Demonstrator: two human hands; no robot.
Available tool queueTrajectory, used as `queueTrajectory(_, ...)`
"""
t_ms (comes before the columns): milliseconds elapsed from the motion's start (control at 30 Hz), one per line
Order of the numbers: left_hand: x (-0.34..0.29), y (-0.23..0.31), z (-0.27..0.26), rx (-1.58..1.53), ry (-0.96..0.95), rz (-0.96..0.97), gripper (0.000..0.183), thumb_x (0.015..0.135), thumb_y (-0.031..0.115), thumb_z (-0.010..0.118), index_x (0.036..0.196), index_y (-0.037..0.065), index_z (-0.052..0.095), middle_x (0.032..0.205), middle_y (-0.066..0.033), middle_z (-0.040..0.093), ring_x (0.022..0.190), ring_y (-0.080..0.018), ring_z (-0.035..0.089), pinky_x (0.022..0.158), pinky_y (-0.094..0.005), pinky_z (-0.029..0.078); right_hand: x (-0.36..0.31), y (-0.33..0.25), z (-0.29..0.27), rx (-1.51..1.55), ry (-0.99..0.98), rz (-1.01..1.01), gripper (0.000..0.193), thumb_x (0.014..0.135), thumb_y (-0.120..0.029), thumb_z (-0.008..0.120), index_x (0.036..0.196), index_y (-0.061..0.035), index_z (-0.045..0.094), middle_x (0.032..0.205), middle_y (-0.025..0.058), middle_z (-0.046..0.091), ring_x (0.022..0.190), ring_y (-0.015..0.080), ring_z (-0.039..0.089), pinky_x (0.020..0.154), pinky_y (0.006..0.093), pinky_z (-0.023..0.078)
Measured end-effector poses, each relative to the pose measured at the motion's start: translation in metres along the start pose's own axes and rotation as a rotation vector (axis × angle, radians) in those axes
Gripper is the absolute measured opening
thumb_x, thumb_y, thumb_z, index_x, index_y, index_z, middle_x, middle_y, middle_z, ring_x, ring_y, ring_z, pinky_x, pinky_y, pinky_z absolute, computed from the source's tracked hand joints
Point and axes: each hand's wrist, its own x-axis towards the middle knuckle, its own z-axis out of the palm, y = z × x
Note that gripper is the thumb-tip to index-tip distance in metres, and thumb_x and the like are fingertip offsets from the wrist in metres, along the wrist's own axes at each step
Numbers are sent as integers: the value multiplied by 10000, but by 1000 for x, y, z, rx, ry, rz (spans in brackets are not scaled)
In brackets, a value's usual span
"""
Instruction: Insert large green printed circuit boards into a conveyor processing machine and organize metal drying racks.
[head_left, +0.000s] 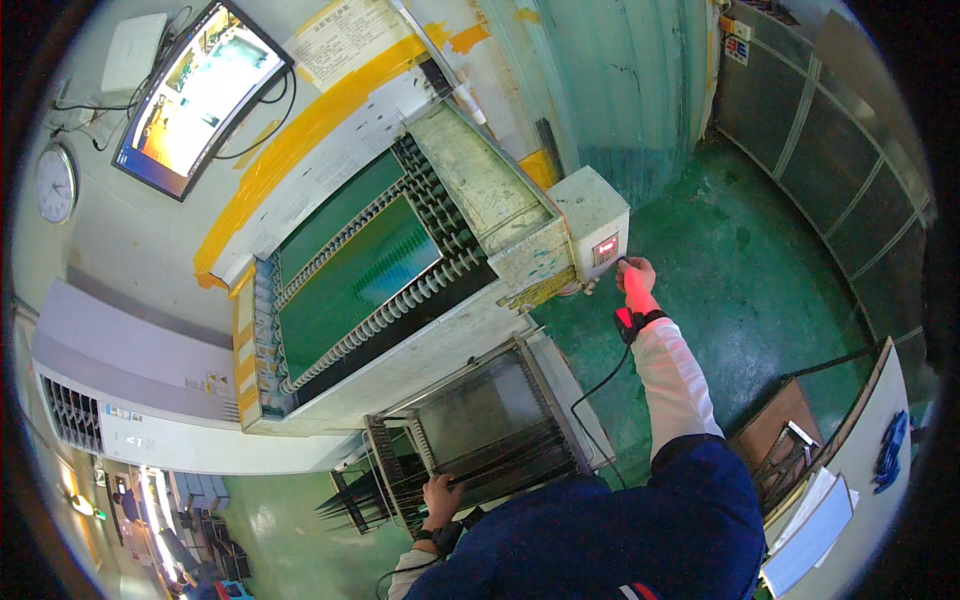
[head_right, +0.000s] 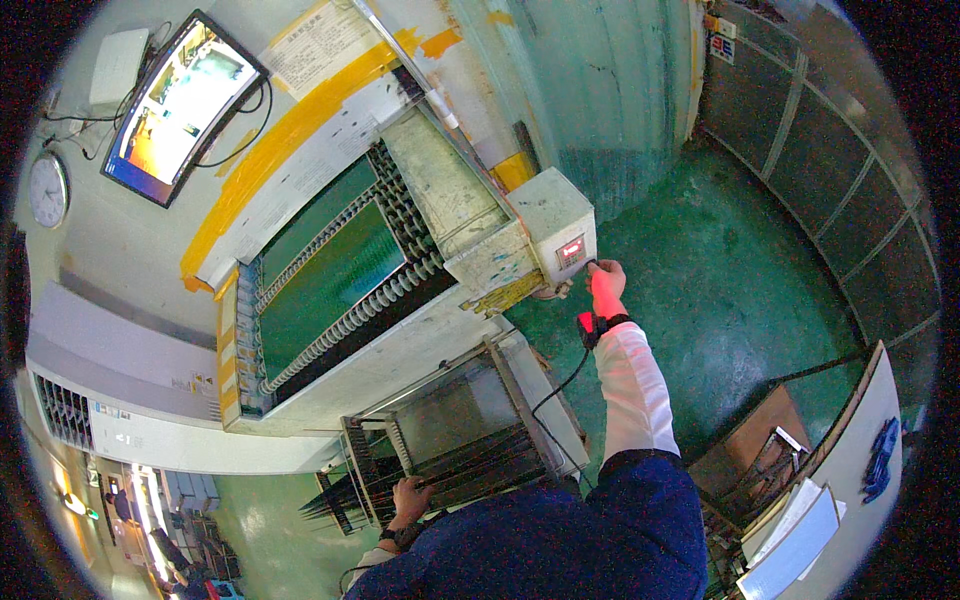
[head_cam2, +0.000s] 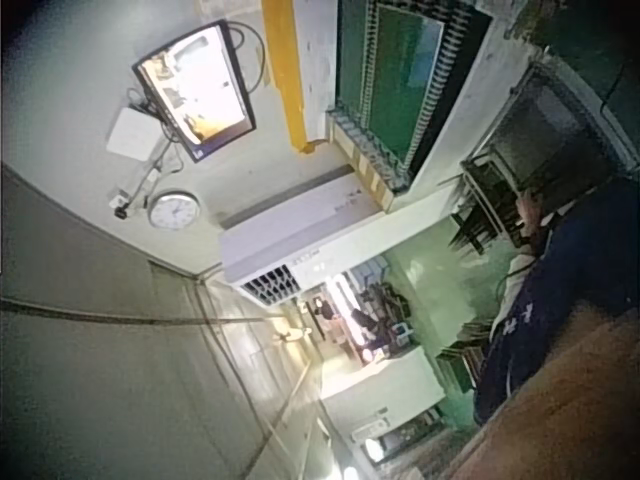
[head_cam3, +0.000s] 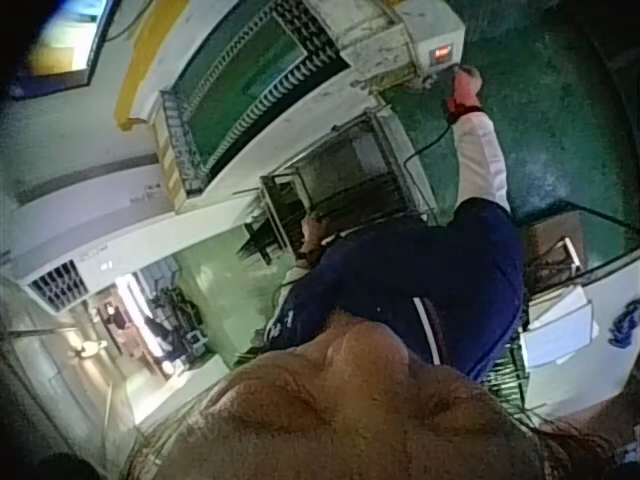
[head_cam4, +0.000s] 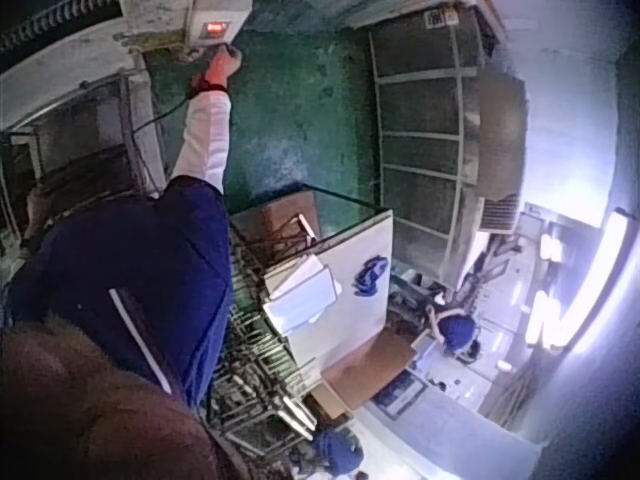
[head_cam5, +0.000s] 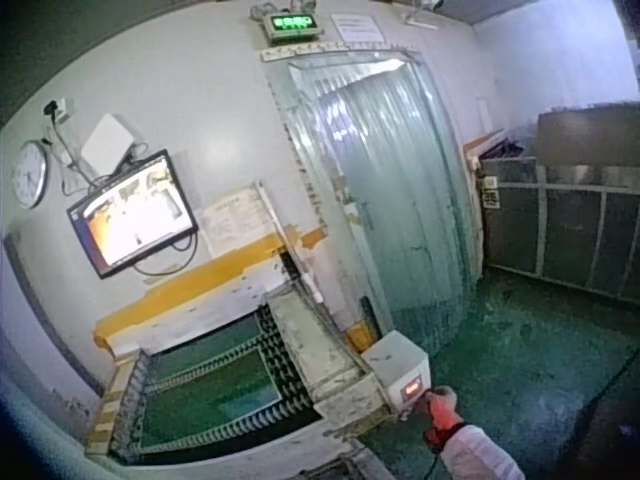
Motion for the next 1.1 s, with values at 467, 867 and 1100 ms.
queueTrajectory(467,-1,-4,8,39,61,26,395,723,323,681,1047,109,612,1098,-147,537,1058,-354,451,899,-450,385,-2,-1,2,4,11,24,180,781,-132,652,912,-39,571,713,20,593,549,112,550,442,258,427)
queueTrajectory(867,-2,2,5,11,29,19,384,714,291,694,1045,114,614,1136,-146,533,1083,-359,447,917,-455,377,1,2,0,9,4,24,192,783,-145,654,921,-43,568,730,23,601,555,118,554,450,262,435)
queueTrajectory(1100,-1,7,4,-5,51,37,378,712,284,690,1042,116,615,1107,-135,537,1072,-354,450,909,-453,383,3,3,-2,34,-31,49,215,777,-136,661,936,-25,568,719,33,595,550,124,542,439,255,423)
